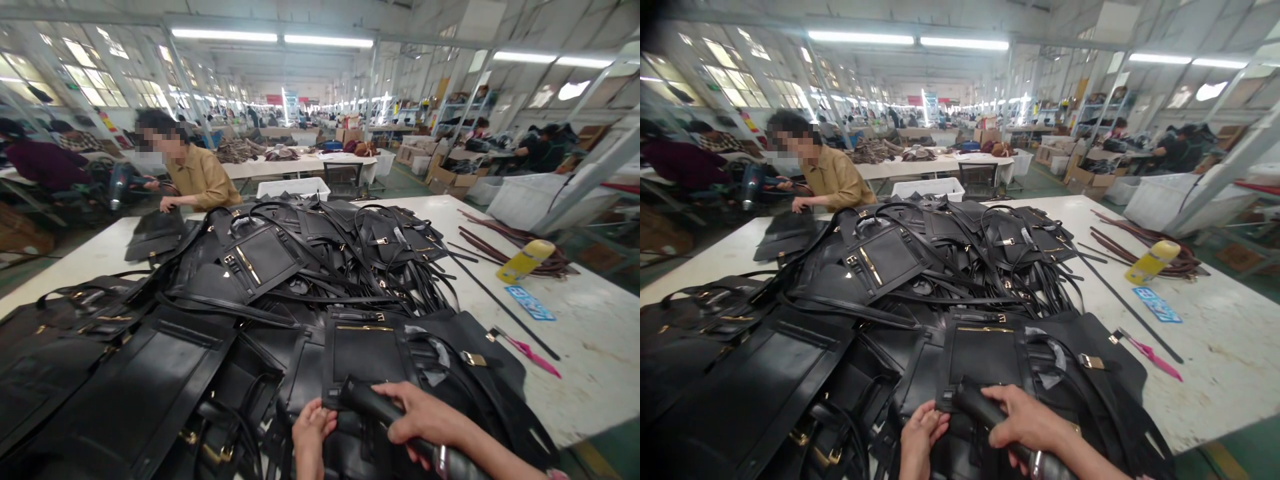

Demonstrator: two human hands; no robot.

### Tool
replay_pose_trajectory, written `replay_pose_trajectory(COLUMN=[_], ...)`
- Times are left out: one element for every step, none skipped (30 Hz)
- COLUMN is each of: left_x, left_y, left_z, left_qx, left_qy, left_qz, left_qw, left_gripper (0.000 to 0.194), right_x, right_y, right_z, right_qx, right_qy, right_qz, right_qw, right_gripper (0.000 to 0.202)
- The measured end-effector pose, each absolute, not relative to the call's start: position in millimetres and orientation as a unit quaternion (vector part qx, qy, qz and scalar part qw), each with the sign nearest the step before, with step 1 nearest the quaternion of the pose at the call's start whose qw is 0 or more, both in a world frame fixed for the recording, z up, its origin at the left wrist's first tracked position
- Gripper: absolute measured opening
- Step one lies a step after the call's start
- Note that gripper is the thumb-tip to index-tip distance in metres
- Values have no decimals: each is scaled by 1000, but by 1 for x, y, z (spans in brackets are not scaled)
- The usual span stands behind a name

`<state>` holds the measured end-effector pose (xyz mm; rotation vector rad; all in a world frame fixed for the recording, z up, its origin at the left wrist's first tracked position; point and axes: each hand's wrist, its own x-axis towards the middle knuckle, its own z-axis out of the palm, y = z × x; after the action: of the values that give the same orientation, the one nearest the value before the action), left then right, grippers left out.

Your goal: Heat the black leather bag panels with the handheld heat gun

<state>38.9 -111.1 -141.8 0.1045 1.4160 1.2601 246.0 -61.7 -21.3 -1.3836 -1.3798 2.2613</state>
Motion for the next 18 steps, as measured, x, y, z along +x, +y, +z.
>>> replay_pose_trajectory(left_x=[39, 39, 39, 38, 37, 35, 33, 31, 29, 28, 29, 30, 34, 40, 47, 56, 66, 76], left_y=[-111, -111, -111, -111, -111, -110, -110, -109, -108, -107, -105, -102, -99, -95, -91, -87, -83, -80], left_z=[-143, -144, -146, -149, -151, -154, -156, -158, -159, -159, -157, -154, -150, -146, -141, -135, -130, -125], left_qx=[54, 61, 63, 61, 54, 45, 35, 23, 11, -3, -20, -39, -60, -82, -102, -119, -129, -133], left_qy=[606, 607, 608, 609, 609, 609, 607, 601, 589, 573, 554, 531, 508, 487, 470, 455, 445, 439], left_qz=[537, 533, 529, 526, 523, 519, 513, 507, 502, 497, 495, 497, 499, 498, 496, 493, 490, 488], left_qw=[584, 587, 589, 590, 593, 598, 606, 618, 633, 651, 669, 685, 700, 712, 723, 732, 738, 742], left_gripper=[27, 26, 26, 26, 26, 27, 27, 27, 27, 26, 25, 23, 21, 19, 18, 19, 21, 24], right_x=[240, 231, 222, 213, 204, 197, 193, 193, 195, 202, 211, 225, 240, 258, 277, 296, 315, 333], right_y=[-64, -65, -66, -66, -65, -65, -64, -64, -65, -67, -70, -74, -78, -82, -86, -91, -96, -102], right_z=[-25, -29, -34, -37, -40, -41, -41, -38, -34, -28, -21, -14, -6, 1, 8, 13, 17, 20], right_qx=[-463, -463, -464, -464, -463, -462, -462, -463, -466, -469, -474, -483, -492, -517, -545, -568, -586, -600], right_qy=[-459, -459, -460, -460, -462, -465, -469, -471, -473, -475, -473, -468, -461, -442, -422, -411, -406, -399], right_qz=[755, 755, 753, 751, 749, 746, 742, 736, 730, 723, 716, 709, 702, 689, 673, 653, 635, 622], right_qw=[71, 72, 80, 90, 103, 115, 130, 146, 163, 180, 197, 215, 230, 252, 268, 285, 298, 307], right_gripper=[75, 75, 75, 76, 74, 73, 74, 74, 76, 78, 79, 80, 80, 79, 77, 75, 75, 75])
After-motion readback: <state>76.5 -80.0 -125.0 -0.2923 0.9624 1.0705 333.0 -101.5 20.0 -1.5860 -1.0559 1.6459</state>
